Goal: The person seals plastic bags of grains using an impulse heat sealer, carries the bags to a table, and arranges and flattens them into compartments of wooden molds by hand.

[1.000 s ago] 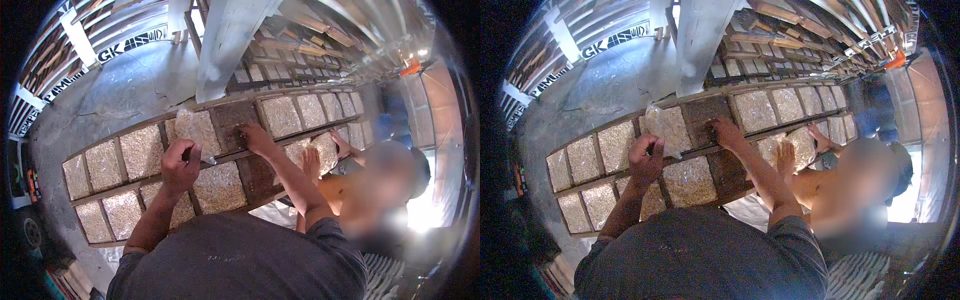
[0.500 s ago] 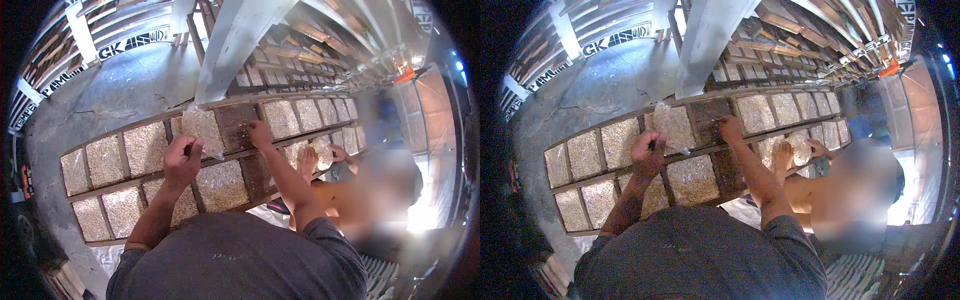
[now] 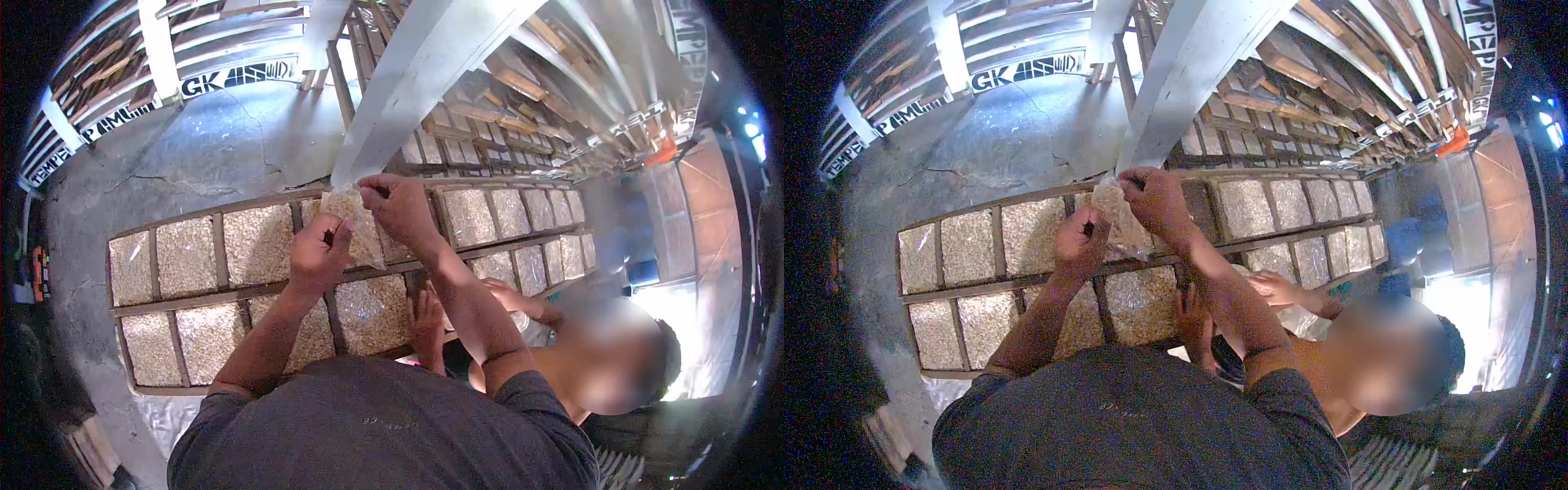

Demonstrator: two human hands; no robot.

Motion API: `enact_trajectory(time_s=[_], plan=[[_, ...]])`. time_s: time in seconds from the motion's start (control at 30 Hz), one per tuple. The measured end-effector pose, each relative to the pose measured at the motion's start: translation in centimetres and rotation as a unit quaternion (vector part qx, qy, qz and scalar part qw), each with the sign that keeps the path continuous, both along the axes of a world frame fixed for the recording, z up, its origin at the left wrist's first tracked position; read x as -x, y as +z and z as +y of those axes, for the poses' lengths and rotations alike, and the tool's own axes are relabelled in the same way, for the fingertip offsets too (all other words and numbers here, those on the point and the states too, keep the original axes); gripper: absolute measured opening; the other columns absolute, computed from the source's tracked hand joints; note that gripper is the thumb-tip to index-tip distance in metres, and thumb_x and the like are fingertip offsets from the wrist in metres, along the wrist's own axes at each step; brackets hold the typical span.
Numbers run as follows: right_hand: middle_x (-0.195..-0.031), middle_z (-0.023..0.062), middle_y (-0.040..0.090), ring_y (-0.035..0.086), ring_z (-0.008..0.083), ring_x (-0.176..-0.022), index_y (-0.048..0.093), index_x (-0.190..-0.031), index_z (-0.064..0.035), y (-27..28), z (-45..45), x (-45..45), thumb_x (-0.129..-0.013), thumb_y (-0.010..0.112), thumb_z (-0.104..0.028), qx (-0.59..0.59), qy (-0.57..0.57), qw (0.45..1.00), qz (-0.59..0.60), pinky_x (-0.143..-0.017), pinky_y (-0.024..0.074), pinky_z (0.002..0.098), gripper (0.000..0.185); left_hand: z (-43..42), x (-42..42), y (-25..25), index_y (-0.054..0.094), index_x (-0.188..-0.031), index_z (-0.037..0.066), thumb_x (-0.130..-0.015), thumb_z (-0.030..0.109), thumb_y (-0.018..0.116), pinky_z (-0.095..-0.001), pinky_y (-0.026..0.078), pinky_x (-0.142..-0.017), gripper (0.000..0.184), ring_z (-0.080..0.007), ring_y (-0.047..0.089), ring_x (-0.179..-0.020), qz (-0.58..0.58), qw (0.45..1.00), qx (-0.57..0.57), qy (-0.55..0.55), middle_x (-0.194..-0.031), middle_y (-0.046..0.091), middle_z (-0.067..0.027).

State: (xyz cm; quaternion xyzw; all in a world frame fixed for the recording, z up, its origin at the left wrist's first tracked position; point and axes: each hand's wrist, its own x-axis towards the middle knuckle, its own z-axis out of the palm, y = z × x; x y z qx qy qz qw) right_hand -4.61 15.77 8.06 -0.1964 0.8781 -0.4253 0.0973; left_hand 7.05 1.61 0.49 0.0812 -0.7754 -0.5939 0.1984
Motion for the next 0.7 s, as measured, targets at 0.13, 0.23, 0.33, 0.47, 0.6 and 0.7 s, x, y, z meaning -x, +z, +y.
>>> enact_trajectory(time_s=[0.13,0.23,0.33,0.47,0.6,0.7], plan=[[-0.092,0.0084,0.078,0.071,0.0131,-0.084,0.074,-0.108,0.0052,-0.2,-0.7,-0.1,-0.095,0.072,-0.018,-0.045,0.029,0.994,0.094,-0.076,0.0563,0.0294,0.026,-0.8,-1.0,0.0,0.062,-0.084,0.004,-0.101,0.032,0.068,-0.0390,0.048,-0.059,0.034,-0.0262,0.056,-0.058,-0.007,1.000,-0.006,0.005,-0.067,0.057,-0.0115],[-0.094,0.0072,0.078,0.072,0.0146,-0.085,0.074,-0.109,0.0035,-0.1,-0.3,0.2,-0.095,0.073,-0.019,-0.015,0.017,0.999,0.050,-0.078,0.0564,0.0300,0.026,-1.1,-1.6,-0.1,0.062,-0.084,0.003,-0.101,0.031,0.068,-0.0389,0.048,-0.060,0.033,-0.0256,0.057,-0.059,-0.024,0.999,-0.024,0.005,-0.067,0.058,-0.0115],[-0.098,0.0062,0.077,0.072,0.0166,-0.088,0.073,-0.114,0.0014,-2.0,2.7,2.5,-0.096,0.073,-0.020,-0.007,0.013,1.000,0.024,-0.082,0.0565,0.0315,0.028,-1.5,-1.8,-0.5,0.063,-0.084,0.003,-0.100,0.028,0.069,-0.0377,0.048,-0.060,0.030,-0.0243,0.058,-0.059,0.017,1.000,0.001,0.016,-0.068,0.059,-0.0112],[-0.120,0.0119,0.071,0.067,0.0239,-0.109,0.068,-0.128,-0.0045,-9.9,13.0,7.2,-0.096,0.070,-0.017,-0.190,0.109,0.975,0.034,-0.097,0.0526,0.0396,0.034,-1.9,-2.6,-0.8,0.064,-0.085,0.003,-0.098,0.025,0.071,-0.0369,0.049,-0.062,0.027,-0.0240,0.060,-0.061,-0.008,1.000,-0.010,0.025,-0.069,0.061,-0.0108],[-0.132,0.0181,0.066,0.062,0.0350,-0.122,0.067,-0.134,-0.0118,-15.0,17.4,5.5,-0.091,0.069,-0.012,-0.270,0.205,0.923,0.183,-0.106,0.0490,0.0456,0.044,-1.9,-2.3,-1.8,0.067,-0.090,0.002,-0.098,0.024,0.072,-0.0375,0.051,-0.064,0.024,-0.0249,0.064,-0.065,0.023,0.998,0.042,0.035,-0.073,0.064,-0.0122],[-0.131,0.0180,0.067,0.062,0.0372,-0.123,0.072,-0.128,-0.0114,-16.2,17.8,5.3,-0.089,0.069,-0.011,-0.262,0.197,0.937,0.118,-0.107,0.0483,0.0427,0.039,-1.9,-2.4,-2.3,0.069,-0.093,0.002,-0.098,0.024,0.072,-0.0374,0.052,-0.065,0.023,-0.0245,0.065,-0.066,0.009,0.997,0.066,0.031,-0.075,0.066,-0.0127]])
